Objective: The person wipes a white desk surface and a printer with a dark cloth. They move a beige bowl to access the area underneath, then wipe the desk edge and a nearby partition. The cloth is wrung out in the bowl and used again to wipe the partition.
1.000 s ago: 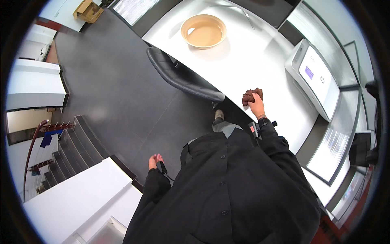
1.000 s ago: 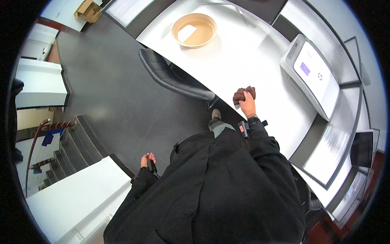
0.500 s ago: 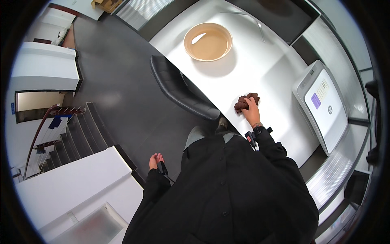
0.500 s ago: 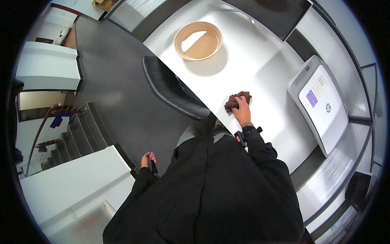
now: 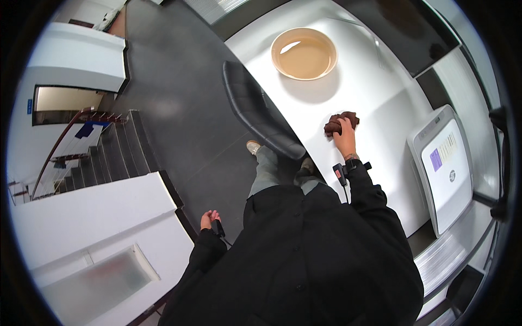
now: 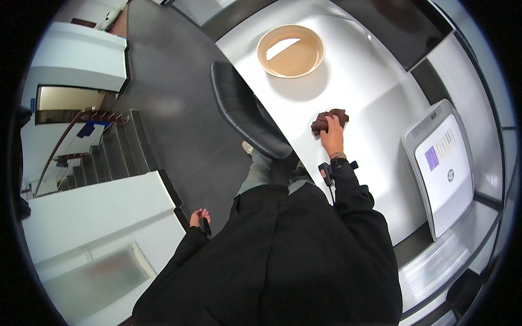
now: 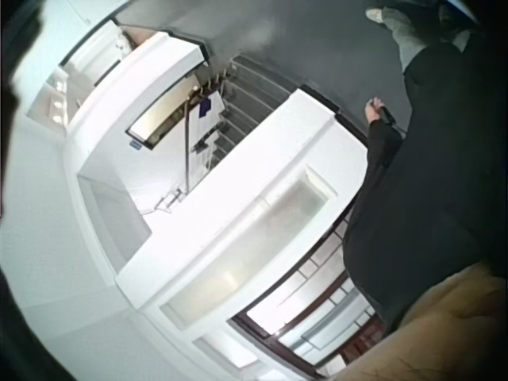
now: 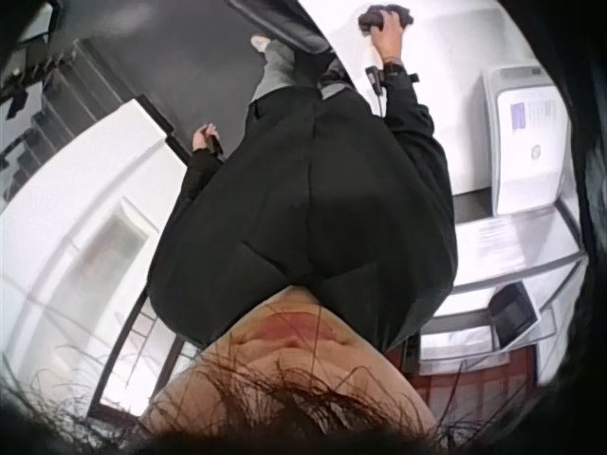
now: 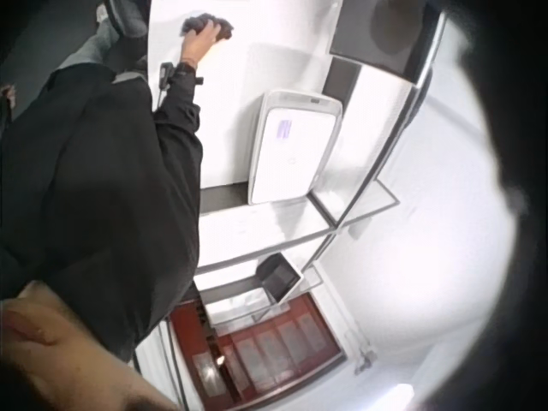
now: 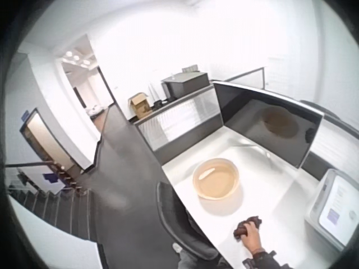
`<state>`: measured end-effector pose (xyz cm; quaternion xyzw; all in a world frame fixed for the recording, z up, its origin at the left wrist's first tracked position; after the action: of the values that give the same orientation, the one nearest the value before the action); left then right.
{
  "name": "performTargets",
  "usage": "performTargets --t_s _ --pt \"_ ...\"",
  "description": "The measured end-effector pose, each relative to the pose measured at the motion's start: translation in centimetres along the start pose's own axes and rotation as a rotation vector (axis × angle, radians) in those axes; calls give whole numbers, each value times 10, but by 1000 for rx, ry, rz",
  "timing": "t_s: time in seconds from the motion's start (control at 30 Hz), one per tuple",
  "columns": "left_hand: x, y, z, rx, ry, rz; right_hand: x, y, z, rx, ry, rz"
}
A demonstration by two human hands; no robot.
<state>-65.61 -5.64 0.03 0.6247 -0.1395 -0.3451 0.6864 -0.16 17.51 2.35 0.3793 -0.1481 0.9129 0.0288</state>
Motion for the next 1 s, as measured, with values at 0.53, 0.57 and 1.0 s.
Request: performTargets --t_s 0.53,0.57,1.0 --pt "-80 16 -224 302 -327 -67 -41 138 93 -91 -84 -447" --pt "-83 14 -226 305 -358 -58 -41 143 95 -109 -49 -440" --pt "-118 -51 -154 107 -338 94 6 46 34 33 45 -343"
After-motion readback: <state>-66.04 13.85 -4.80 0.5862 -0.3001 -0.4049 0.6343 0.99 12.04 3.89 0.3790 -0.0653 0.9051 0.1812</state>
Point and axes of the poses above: each hand's wrist, its own y-axis away from the middle knuckle, its own z-axis out of the back of the hand, x = y × z, the point moved 6 cm from there along -y, towards the middle knuckle, and after that the axes turned 15 degrees about z, right-handed, at the moved point
